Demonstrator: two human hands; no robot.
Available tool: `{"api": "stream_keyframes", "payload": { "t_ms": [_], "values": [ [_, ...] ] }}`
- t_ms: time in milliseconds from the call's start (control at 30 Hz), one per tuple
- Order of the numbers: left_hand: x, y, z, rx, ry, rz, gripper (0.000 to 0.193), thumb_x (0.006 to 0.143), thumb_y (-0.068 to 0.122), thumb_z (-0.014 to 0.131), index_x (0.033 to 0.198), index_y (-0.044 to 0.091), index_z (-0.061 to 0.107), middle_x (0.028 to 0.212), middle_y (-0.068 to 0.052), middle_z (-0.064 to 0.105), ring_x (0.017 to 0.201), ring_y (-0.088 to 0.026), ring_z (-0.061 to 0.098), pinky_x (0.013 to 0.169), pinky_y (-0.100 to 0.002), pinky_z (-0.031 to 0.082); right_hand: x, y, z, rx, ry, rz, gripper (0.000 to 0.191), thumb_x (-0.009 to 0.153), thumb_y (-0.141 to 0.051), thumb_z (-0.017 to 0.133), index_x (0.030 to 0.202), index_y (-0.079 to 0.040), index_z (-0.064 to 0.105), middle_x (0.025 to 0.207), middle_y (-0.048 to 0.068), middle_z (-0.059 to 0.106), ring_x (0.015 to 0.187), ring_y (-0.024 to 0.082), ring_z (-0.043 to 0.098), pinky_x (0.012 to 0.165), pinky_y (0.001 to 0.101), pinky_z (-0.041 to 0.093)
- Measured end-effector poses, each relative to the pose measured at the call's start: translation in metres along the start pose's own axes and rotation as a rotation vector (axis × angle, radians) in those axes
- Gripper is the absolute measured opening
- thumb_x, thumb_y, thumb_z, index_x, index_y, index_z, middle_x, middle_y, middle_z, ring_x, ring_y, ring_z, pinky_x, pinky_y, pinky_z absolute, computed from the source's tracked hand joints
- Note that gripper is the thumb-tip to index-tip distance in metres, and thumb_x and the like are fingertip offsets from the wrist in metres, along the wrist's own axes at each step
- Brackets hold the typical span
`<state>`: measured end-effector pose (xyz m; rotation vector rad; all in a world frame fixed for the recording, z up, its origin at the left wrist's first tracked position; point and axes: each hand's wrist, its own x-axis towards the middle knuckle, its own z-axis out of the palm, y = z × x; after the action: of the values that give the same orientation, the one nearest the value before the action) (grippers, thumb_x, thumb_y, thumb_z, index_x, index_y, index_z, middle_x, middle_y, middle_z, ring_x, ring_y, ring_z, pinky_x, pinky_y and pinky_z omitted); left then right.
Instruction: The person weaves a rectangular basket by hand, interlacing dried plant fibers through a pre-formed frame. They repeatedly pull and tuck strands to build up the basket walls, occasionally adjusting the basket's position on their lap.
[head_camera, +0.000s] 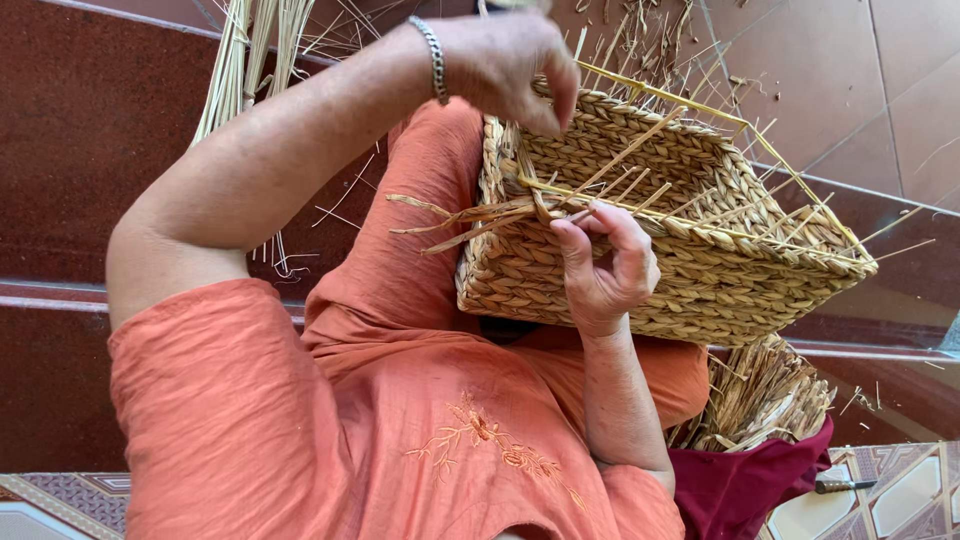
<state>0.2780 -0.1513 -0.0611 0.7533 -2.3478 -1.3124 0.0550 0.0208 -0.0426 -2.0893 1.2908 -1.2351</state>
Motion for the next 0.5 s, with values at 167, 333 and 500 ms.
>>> {"api": "stream_keyframes", "payload": {
  "t_ms": [167, 333, 500],
  "values": [
    [-0.004, 0.013, 0.016, -0.105, -0.256, -0.007, 0.017, 0.086, 0.02, 0.077, 0.102, 0.015, 0.081, 0.092, -0.001, 0.08, 0.083, -0.013, 0.073, 0.077, -0.031, 0.055, 0.01, -0.008, -0.002, -0.193, -0.02, -0.16, 0.032, 0.093, -0.004, 0.087, 0.116, -0.003, 0.065, 0.093, 0.009, 0.07, 0.08, 0.019, 0.069, 0.072, 0.0299, 0.056],
    [0.002, 0.006, 0.019, -0.21, -0.299, 0.014, 0.019, 0.087, 0.019, 0.075, 0.105, 0.014, 0.08, 0.093, 0.0, 0.079, 0.083, -0.011, 0.072, 0.076, -0.029, 0.057, 0.018, -0.017, 0.0, -0.327, -0.071, -0.202, 0.026, 0.092, 0.0, 0.086, 0.112, 0.001, 0.07, 0.087, 0.012, 0.071, 0.071, 0.021, 0.064, 0.062, 0.0325, 0.052],
    [0.008, 0.001, 0.02, -0.288, -0.365, -0.052, 0.021, 0.084, 0.019, 0.077, 0.103, 0.012, 0.08, 0.093, -0.001, 0.08, 0.085, -0.011, 0.072, 0.078, -0.03, 0.058, 0.021, -0.021, 0.002, -0.219, -0.073, -0.187, 0.028, 0.098, -0.002, 0.084, 0.119, 0.002, 0.065, 0.091, 0.009, 0.07, 0.074, 0.021, 0.066, 0.066, 0.0331, 0.054]
  ]
}}
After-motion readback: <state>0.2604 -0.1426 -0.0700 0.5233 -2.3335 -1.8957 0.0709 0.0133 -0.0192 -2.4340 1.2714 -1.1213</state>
